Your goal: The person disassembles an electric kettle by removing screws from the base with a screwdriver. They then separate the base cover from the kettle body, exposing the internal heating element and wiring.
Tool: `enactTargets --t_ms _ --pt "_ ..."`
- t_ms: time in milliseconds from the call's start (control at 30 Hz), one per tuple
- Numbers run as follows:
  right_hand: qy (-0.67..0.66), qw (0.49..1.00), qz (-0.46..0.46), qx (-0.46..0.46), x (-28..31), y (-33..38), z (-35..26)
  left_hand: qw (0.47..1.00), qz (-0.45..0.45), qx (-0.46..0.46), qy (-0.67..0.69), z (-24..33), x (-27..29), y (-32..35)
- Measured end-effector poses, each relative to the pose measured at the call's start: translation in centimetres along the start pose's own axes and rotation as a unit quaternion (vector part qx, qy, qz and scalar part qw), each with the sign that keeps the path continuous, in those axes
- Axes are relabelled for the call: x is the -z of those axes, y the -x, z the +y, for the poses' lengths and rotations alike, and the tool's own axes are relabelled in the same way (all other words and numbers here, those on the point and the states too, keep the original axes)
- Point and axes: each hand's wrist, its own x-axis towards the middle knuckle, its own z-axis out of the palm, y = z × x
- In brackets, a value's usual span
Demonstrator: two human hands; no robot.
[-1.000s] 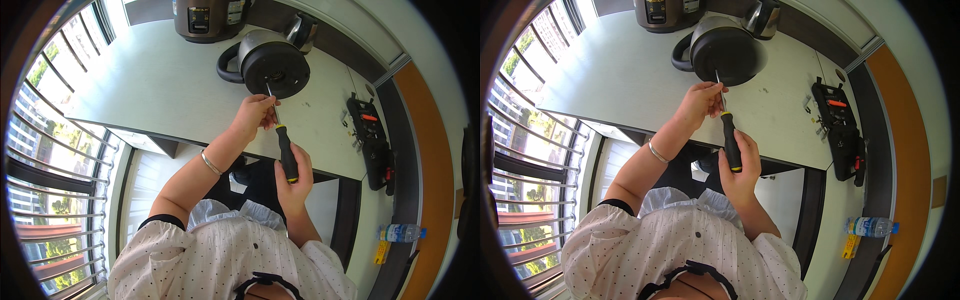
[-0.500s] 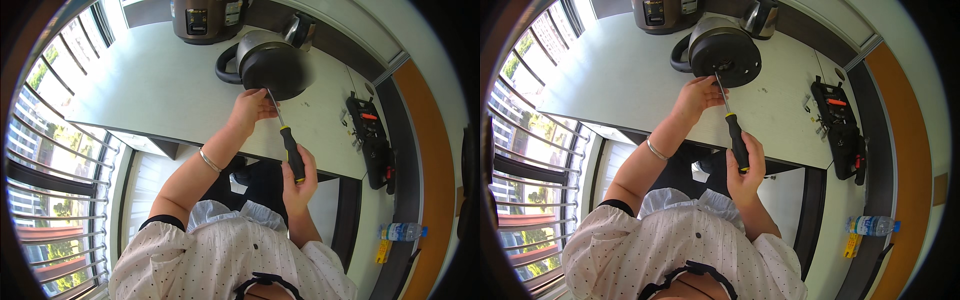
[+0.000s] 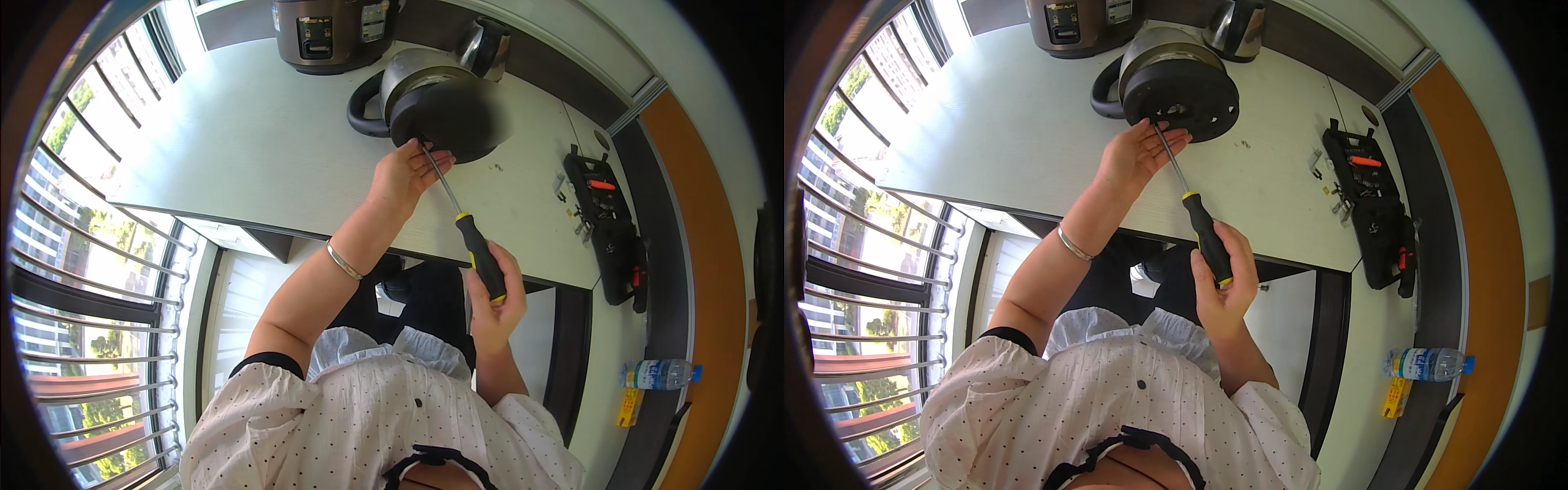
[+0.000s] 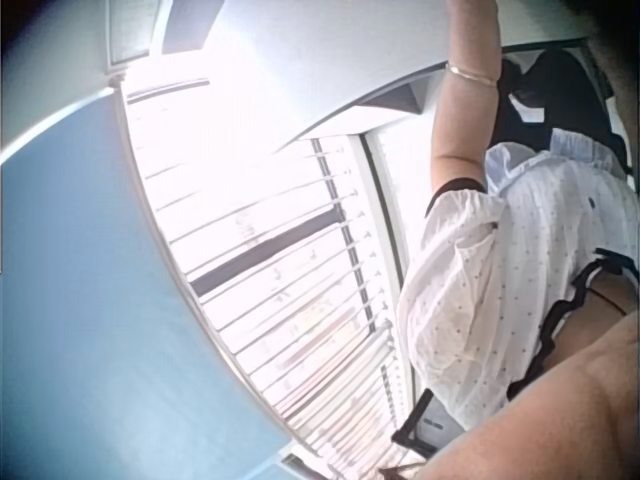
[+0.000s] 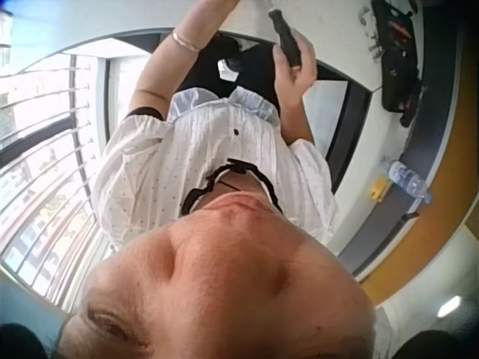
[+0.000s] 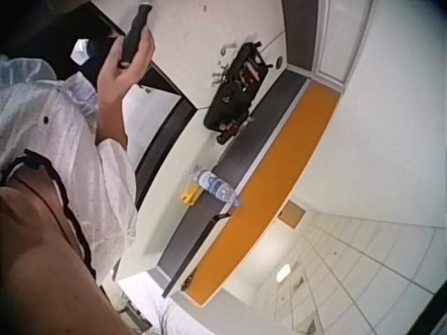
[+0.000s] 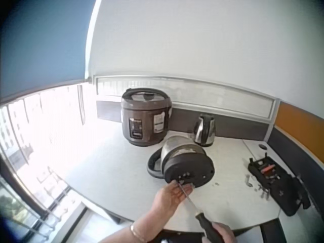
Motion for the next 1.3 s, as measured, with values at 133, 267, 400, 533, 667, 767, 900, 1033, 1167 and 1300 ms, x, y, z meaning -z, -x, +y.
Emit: enactTargets --t_ms 133,267,400,533,667,767,900,1033,1167,1300 --pt "0.004 1.0 0.014 0.011 0.8 0.4 -0.2 1.0 0.0 0.01 0.001 0.0 0.2 -0.2" --pt "-0.014 0.997 0.052 0.059 1.6 0.7 0.2 1.0 0.013 -0.003 -0.02 0.2 0.1 -0.1" --pt "-0.027 0.988 0.125 0.091 2.0 0.6 0.7 0.999 0.028 0.003 -0.017 0.4 -0.4 0.0" --pt "-0.021 0.983 0.17 0.069 2.3 -0.5 1.3 1.0 0.024 0.014 0.001 0.2 0.0 -0.4" --pt "-0.047 0.984 0.174 -0.007 2.4 -1.8 1.3 0.998 0.045 0.028 0.038 0.1 -0.1 -0.8" --pt "-0.058 0.984 0.166 -0.003 2.3 -2.1 1.4 0.997 0.052 0.026 0.052 0.0 -0.3 -0.9" --pt "-0.092 0.982 0.161 -0.024 1.9 -2.0 1.6 0.997 0.059 0.021 0.051 -0.1 -0.4 -1.1" --pt "-0.101 0.982 0.155 -0.024 1.9 -2.0 1.5 0.997 0.061 0.012 0.042 -0.2 -0.4 -1.2" --pt "-0.107 0.982 0.152 -0.026 2.0 -2.0 1.2 0.997 0.068 0.011 0.037 -0.4 -0.5 -1.4" --pt "-0.106 0.981 0.158 -0.026 2.0 -2.0 1.3 0.997 0.074 -0.002 0.029 -0.5 -0.9 -1.2"
